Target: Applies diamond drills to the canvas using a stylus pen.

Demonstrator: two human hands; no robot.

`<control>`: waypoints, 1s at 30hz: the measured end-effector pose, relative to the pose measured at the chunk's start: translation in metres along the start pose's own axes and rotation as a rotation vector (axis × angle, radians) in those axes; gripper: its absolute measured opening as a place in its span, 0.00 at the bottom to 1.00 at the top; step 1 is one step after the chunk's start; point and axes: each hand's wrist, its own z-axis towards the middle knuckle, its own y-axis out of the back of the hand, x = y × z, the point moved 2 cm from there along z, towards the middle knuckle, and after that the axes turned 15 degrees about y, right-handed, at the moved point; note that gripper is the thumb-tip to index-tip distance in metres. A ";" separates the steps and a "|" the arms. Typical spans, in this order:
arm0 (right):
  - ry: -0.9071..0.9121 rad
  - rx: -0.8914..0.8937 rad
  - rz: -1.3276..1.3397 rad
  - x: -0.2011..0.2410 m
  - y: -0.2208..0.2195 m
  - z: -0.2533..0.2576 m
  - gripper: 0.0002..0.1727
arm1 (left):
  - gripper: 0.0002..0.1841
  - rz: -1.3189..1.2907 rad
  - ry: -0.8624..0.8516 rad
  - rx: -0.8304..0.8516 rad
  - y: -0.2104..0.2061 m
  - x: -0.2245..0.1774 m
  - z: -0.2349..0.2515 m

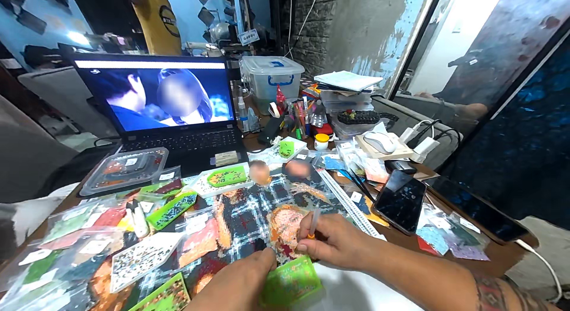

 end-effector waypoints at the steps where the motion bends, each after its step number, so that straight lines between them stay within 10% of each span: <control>1: -0.013 -0.047 0.022 -0.001 0.001 -0.001 0.14 | 0.30 0.006 0.020 -0.002 0.000 -0.001 0.000; 30: 0.149 0.052 0.204 0.001 0.002 -0.002 0.15 | 0.31 0.004 0.069 -0.021 0.000 -0.002 0.000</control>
